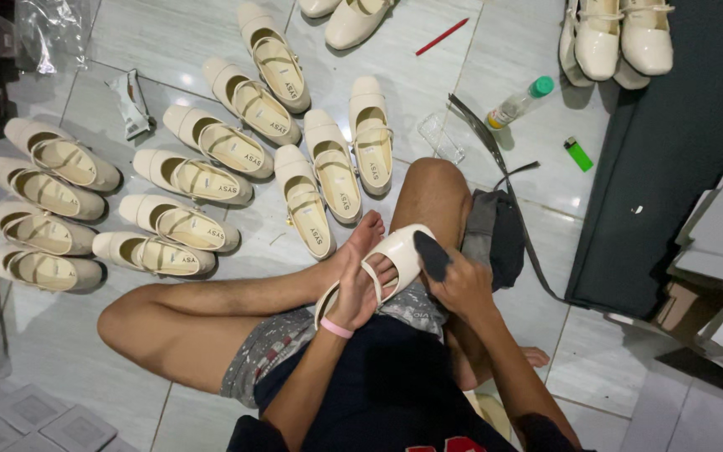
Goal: The person sits on the floor and wipes the exterior of several white shoes using a dark cloth. They handle the shoes one at a time, turning them over to clean different sides, and place them back on the floor after cleaning.
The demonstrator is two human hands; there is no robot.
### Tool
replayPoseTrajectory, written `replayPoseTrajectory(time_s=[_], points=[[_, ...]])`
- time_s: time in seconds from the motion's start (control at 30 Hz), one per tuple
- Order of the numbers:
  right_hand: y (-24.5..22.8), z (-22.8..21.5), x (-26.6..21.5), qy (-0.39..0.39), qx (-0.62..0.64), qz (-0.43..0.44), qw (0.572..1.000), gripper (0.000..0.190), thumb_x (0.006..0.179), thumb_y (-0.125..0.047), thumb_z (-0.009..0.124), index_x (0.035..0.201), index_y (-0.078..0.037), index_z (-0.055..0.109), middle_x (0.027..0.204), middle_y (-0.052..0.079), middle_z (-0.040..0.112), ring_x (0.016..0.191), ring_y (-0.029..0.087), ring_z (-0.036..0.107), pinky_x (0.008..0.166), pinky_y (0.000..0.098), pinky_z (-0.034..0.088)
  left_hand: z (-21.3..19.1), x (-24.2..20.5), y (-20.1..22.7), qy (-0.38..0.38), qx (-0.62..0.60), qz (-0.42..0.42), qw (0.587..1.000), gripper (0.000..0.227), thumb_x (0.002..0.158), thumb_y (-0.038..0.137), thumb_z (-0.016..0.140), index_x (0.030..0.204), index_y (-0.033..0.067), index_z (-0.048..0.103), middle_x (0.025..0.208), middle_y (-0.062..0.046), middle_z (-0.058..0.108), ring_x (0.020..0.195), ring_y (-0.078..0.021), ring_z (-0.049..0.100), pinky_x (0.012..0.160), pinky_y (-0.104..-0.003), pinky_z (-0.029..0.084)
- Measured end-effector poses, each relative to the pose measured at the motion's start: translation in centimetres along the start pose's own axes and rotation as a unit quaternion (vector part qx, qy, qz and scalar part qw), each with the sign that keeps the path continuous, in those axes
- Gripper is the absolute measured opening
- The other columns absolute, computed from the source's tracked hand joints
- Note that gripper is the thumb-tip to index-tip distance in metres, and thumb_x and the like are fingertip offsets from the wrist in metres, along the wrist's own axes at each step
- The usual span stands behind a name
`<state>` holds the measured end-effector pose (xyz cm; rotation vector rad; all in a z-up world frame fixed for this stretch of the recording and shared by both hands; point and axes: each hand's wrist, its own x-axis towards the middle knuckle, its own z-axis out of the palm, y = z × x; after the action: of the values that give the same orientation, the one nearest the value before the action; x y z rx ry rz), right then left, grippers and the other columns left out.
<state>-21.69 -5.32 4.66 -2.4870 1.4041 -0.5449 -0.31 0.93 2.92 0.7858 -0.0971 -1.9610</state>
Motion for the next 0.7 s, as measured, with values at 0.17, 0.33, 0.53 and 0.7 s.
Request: replayPoseTrajectory(time_s=[0.17, 0.33, 0.53, 0.7], points=[[1.7, -0.9, 0.8, -0.037, -0.06, 0.116, 0.991, 0.042, 0.09, -0.036, 0.075, 0.076, 0.003, 0.076, 0.096, 0.021, 0.075, 0.061, 0.039, 0.07, 0.054, 0.0458, 0.056, 0.2, -0.3, 0.1, 0.0, 0.007, 0.022, 1.0, 0.113, 0.088, 0.086, 0.027, 0.16, -0.0022, 0.027, 0.161, -0.018, 0.041, 0.144, -0.0306, 0.045, 0.114, -0.04, 0.04], [3.9, -2.0, -1.4, 0.079, 0.122, 0.207, 0.967, 0.031, 0.099, -0.024, 0.068, 0.11, 0.003, 0.078, 0.099, 0.022, 0.076, 0.085, 0.037, 0.075, 0.071, 0.0414, 0.058, 1.0, 2.7, 0.5, 0.028, -0.086, 0.074, 0.993, 0.089, 0.09, 0.076, 0.043, 0.145, 0.0069, 0.035, 0.151, -0.018, 0.049, 0.135, -0.0319, 0.05, 0.107, -0.042, 0.041], [8.0, -1.1, -2.0, 0.178, 0.235, 0.25, 0.922, 0.035, 0.104, -0.026, 0.065, 0.114, 0.007, 0.071, 0.102, 0.02, 0.076, 0.092, 0.027, 0.075, 0.079, 0.038, 0.056, 3.2, 19.6, 6.3, -0.033, -0.325, 0.214, 0.921, 0.073, 0.104, 0.067, 0.059, 0.13, 0.0001, 0.048, 0.135, -0.015, 0.051, 0.124, -0.03, 0.05, 0.107, -0.04, 0.041], [10.4, 1.2, -1.5, 0.076, 0.208, 0.513, 0.829, 0.047, 0.105, -0.035, 0.069, 0.099, 0.012, 0.073, 0.09, 0.021, 0.077, 0.081, 0.027, 0.072, 0.075, 0.0419, 0.055, 4.2, 30.2, 10.1, 0.046, -0.344, 0.265, 0.9, 0.089, 0.084, 0.07, 0.059, 0.137, -0.0014, 0.05, 0.138, -0.013, 0.059, 0.124, -0.0276, 0.057, 0.104, -0.038, 0.043]])
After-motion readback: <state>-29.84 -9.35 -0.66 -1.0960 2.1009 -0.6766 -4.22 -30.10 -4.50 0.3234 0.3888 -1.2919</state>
